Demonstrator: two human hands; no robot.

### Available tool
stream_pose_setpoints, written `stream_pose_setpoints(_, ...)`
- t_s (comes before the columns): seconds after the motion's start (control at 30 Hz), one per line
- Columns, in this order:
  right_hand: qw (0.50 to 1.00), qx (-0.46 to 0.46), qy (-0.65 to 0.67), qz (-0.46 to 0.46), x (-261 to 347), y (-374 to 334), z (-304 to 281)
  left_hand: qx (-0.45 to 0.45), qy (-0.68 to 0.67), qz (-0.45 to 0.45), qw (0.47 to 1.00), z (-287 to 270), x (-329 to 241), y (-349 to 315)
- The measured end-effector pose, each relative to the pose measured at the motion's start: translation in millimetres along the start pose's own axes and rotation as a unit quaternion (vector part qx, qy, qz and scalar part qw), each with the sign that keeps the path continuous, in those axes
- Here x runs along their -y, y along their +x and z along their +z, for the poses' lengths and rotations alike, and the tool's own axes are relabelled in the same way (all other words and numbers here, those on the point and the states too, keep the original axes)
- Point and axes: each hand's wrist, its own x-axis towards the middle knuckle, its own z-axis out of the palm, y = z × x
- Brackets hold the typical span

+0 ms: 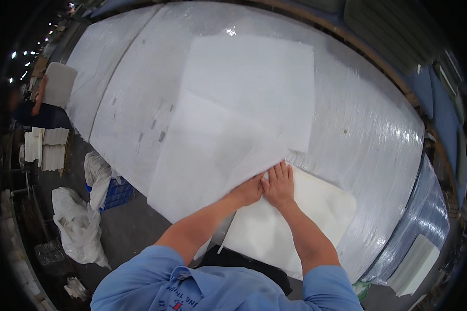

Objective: The person wraps rectangular white foam blocks in thin white sheets on a long workbench. They smooth the sheets, fold the edges, and roll the blocks into compact bundles. The person places the wrapped bundles into a blue crate.

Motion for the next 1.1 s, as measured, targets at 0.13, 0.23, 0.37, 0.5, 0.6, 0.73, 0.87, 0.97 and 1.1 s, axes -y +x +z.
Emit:
stream_pose_setpoints(0.13, 1.0, 0.011, -0.003, -0.001, 3, -6, -8, -0.026, 0.003, -0.073, 0.997, -11, -23, -40)
stream_pose_setpoints(0.23, 0.999, 0.016, -0.025, 0.034, 10, -11, -16, -0.037, 0.021, -0.078, 0.996, -47, -52, -88)
stream_pose_setpoints(0.37, 0.999, 0.016, -0.04, 0.001, 26, -23, -15, -0.203, 0.227, 0.09, 0.948, -61, -49, -129)
stream_pose_setpoints(0.5, 0.999, 0.012, 0.013, 0.038, 22, -36, -41, -0.182, 0.245, 0.004, 0.952, -66, -47, -130)
stream_pose_setpoints(0.6, 0.992, -0.059, 0.02, 0.112, 3, -74, -61, -0.158, 0.225, -0.035, 0.961, -66, -31, -135)
stream_pose_setpoints(0.73, 0.94, -0.178, -0.092, 0.275, -89, -128, -58, -0.078, 0.123, -0.065, 0.987, -55, -17, -133)
stream_pose_setpoints(0.87, 0.929, -0.077, -0.116, 0.344, -134, -154, -52, -0.133, 0.121, -0.026, 0.983, -58, 6, -128)
stream_pose_setpoints(0.97, 0.932, -0.053, -0.089, 0.347, -132, -158, -59, -0.125, 0.055, -0.09, 0.987, -99, -17, -129)
stream_pose_setpoints(1.1, 0.937, -0.145, -0.005, 0.317, -114, -168, -82, -0.154, 0.078, -0.013, 0.985, -183, -55, -155)
